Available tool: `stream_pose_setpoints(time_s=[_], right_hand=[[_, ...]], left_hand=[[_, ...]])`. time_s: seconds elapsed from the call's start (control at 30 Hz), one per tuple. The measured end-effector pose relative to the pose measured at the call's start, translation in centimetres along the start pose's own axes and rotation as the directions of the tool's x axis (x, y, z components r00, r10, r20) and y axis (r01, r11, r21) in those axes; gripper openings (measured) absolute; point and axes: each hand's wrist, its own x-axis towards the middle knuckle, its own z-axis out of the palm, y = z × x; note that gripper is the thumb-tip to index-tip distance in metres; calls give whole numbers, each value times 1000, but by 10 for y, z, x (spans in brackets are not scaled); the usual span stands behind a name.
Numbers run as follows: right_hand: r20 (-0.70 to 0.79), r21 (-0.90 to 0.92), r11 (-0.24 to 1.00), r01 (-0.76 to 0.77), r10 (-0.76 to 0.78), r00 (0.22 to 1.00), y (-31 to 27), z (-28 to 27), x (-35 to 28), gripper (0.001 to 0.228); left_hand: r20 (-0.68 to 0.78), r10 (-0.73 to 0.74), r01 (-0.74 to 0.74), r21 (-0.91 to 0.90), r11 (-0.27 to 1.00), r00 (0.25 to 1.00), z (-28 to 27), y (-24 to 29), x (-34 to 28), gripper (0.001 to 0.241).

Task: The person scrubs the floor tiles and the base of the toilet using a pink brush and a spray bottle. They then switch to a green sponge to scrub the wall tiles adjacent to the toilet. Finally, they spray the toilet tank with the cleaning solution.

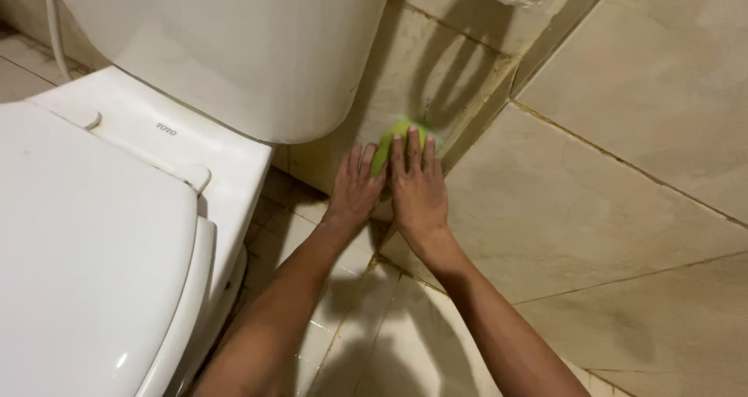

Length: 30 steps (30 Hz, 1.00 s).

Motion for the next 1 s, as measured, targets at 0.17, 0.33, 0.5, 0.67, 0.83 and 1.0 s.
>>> stream_pose_setpoints(time_s=[0.17, 0.33, 0.5, 0.67, 0.83, 1.0], right_hand=[[-227, -5, 998, 65, -64, 972, -5, -11, -8, 81], [-204, -35, 986, 162, -165, 965, 9, -8, -45, 71], [-250, -319, 932, 172, -258, 933, 46, 23, -68, 67], [-181, -345, 912, 221, -295, 938, 48, 69, -79, 63], [-66, -270, 907, 323, -352, 934, 45, 96, -89, 63], [-36, -245, 913, 327, -346, 938, 58, 96, -92, 63]], left_hand=[[-138, -23, 24, 2, 1000, 990, -37, 7, 2, 86], [66, 56, -66, 149, 987, 996, -55, 22, 5, 91], [301, 47, -117, 219, 969, 952, -56, 31, 9, 82], [334, 8, -82, 206, 975, 943, -30, 28, 11, 81], [331, 2, -50, 137, 989, 944, 7, 30, 4, 81], [403, -31, 34, -1, 999, 915, 36, 31, -3, 102]])
